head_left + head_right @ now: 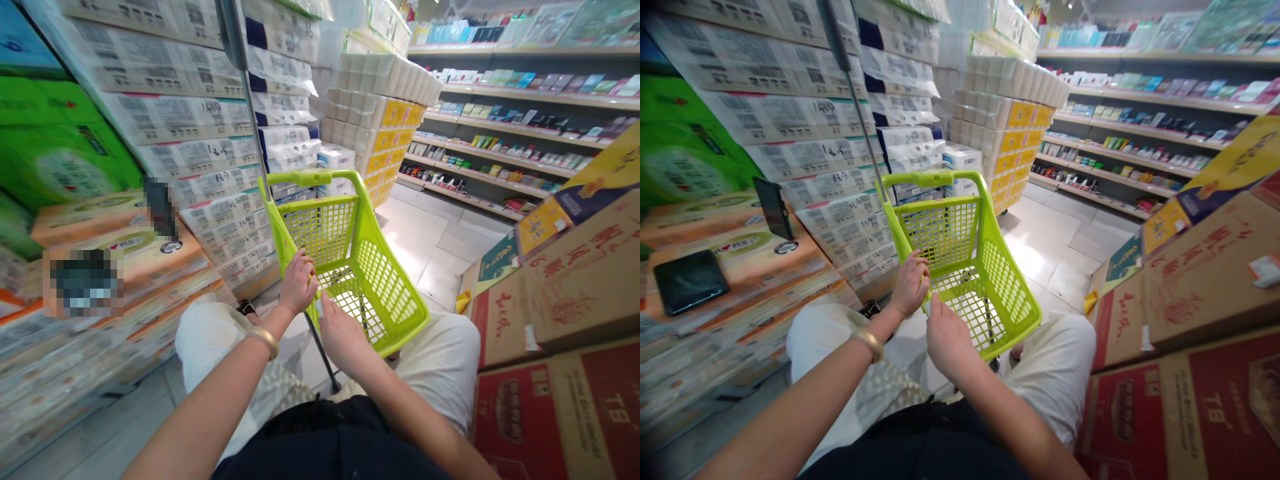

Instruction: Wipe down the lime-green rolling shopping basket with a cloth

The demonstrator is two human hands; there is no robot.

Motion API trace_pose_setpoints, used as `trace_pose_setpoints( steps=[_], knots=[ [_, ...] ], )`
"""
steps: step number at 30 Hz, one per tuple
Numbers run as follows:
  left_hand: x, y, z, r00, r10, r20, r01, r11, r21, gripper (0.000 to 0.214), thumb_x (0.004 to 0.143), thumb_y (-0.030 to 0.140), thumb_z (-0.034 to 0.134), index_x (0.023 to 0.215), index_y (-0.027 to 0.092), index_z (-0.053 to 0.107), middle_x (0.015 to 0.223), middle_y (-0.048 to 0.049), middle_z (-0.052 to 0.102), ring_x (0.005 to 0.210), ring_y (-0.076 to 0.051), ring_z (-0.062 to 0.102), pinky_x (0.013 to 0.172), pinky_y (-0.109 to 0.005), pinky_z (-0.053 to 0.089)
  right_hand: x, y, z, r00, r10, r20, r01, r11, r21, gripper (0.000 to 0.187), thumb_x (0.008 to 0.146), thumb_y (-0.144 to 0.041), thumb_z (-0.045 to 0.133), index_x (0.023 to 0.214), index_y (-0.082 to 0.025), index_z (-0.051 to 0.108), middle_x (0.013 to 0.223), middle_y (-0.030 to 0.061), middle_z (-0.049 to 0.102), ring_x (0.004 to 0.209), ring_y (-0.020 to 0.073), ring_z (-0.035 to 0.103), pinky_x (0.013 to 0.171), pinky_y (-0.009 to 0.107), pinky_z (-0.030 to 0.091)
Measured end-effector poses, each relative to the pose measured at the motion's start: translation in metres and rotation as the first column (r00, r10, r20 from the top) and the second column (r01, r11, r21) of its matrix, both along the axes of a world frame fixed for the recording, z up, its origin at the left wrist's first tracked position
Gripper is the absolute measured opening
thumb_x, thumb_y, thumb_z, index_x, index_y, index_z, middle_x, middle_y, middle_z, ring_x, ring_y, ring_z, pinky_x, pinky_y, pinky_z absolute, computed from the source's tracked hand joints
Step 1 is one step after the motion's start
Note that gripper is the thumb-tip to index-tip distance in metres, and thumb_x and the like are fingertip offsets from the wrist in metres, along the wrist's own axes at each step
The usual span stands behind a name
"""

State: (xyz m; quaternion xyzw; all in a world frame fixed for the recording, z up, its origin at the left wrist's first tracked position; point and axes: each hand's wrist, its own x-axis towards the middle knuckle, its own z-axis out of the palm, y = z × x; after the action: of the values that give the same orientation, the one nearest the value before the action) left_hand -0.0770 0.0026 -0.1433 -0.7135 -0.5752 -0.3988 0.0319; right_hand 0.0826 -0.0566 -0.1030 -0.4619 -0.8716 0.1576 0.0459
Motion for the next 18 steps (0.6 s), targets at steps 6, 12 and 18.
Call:
trace_pose_setpoints(
  steps=[6, 12, 18],
  knots=[
    [-0.003, 0.003, 0.0, 1.0, -0.009, 0.005, 0.009, 1.0, 0.006, 0.009, 0.081, 0.021, 0.04, 0.079, 0.022, 0.05, 0.107, -0.0078, 0.055, 0.133, -0.027, 0.035, 0.111, -0.05, 0.034, 0.029, -0.033, -0.018, 0.999, -0.049, 0.014, 0.048, 0.998, 0.029, 0.056, 0.093, -0.017, 0.038, 0.148, -0.011, 0.028, 0.135, 0.0195, 0.053, 0.118, 0.0236, 0.057, 0.092, 0.032, 0.048],
    [0.0, 0.004, 0.0, 1.0, 0.013, 0.013, -0.013, 1.0, -0.014, 0.009, 0.08, 0.02, 0.04, 0.078, 0.022, 0.049, 0.107, -0.0082, 0.054, 0.134, -0.027, 0.034, 0.111, -0.051, 0.033, 0.021, -0.025, -0.016, 0.998, -0.053, 0.037, 0.052, 0.999, 0.014, 0.059, 0.089, -0.01, 0.037, 0.148, -0.009, 0.027, 0.135, 0.0201, 0.053, 0.119, 0.0248, 0.056, 0.093, 0.034, 0.048],
    [-0.006, 0.006, 0.001, 1.0, -0.005, -0.015, 0.004, 1.0, -0.023, 0.009, 0.079, 0.019, 0.042, 0.078, 0.022, 0.05, 0.107, -0.0081, 0.056, 0.135, -0.027, 0.033, 0.112, -0.05, 0.033, -0.007, 0.002, -0.003, 1.0, -0.009, 0.009, 0.008, 0.999, 0.041, 0.057, 0.091, -0.011, 0.033, 0.148, -0.005, 0.026, 0.141, 0.0223, 0.047, 0.123, 0.0255, 0.053, 0.096, 0.036, 0.047]
  ],
)
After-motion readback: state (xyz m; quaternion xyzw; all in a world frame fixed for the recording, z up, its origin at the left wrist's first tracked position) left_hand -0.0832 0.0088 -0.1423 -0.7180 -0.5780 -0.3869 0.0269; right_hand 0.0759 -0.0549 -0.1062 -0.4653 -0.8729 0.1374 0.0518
